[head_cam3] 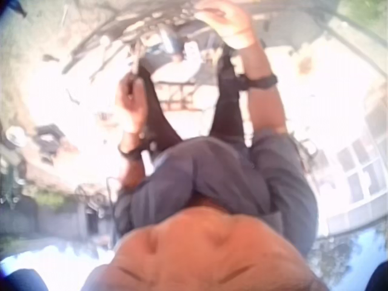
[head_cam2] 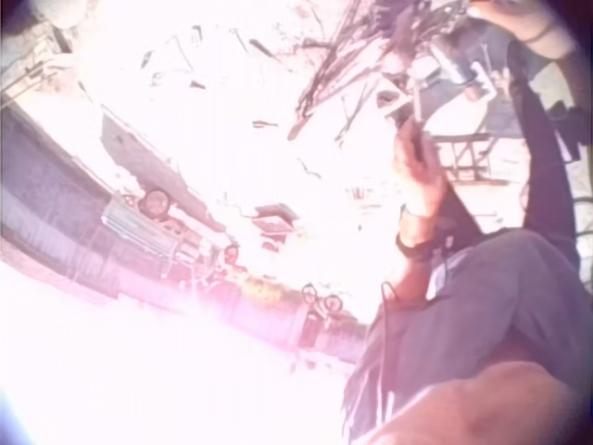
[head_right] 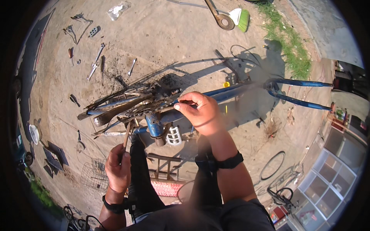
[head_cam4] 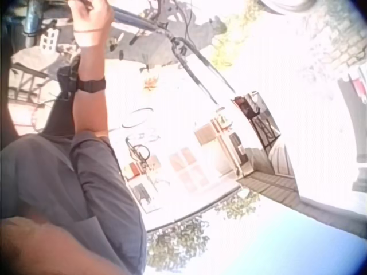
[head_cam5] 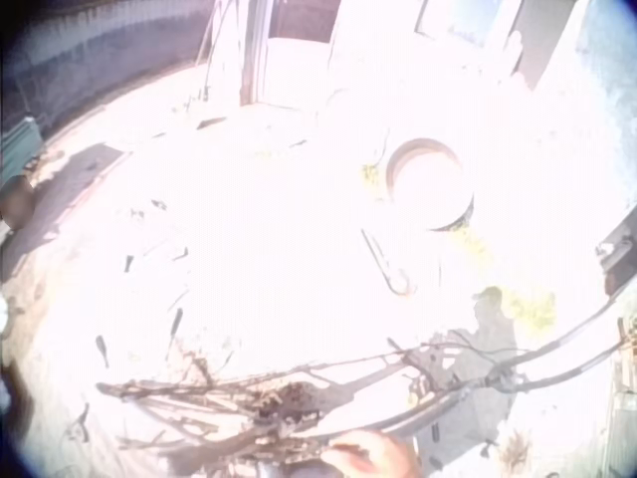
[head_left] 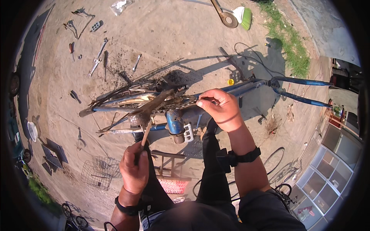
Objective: The person removes a rusty bolt from a bicycle crank arm, then installs a white plastic pedal onto the crank arm and tightens it by hand. The person later walks to a balcony, picks up a plastic bag, returns outside, and retrieves a metal cup from a yellow bucket.
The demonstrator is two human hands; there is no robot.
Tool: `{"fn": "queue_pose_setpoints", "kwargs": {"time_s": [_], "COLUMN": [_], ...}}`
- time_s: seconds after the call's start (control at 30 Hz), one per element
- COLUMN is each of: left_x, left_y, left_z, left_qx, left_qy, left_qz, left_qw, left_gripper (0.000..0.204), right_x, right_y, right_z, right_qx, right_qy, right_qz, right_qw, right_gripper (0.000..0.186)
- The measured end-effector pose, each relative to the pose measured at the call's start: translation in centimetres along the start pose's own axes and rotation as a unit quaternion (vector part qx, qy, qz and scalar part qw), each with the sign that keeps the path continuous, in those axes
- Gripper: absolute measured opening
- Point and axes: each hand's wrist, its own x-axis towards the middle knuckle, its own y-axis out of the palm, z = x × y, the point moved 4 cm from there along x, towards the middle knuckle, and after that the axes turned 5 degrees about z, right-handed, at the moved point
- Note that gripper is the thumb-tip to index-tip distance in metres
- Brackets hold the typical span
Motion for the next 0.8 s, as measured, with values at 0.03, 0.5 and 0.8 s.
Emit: {"fn": "queue_pose_setpoints", "kwargs": {"time_s": [0.03, 0.5, 0.8], "left_x": [-0.1, -0.6, -1.0], "left_y": [0.0, -0.3, -0.6], "left_z": [0.3, -0.5, -1.4], "left_qx": [-0.02, 0.025, 0.057], "left_qy": [-0.023, 0.024, 0.082], "left_qz": [-0.006, -0.014, -0.009], "left_qw": [1.0, 0.999, 0.995], "left_gripper": [0.025, 0.025, 0.028], "right_x": [0.0, 0.5, 0.7], "right_y": [0.0, 0.6, 1.0], "right_z": [-0.2, -1.1, -0.9], "right_qx": [0.016, -0.189, -0.223], "right_qy": [-0.003, -0.025, -0.035], "right_qz": [0.0, -0.07, -0.077], "right_qw": [1.0, 0.979, 0.971], "right_gripper": [0.018, 0.023, 0.025]}}
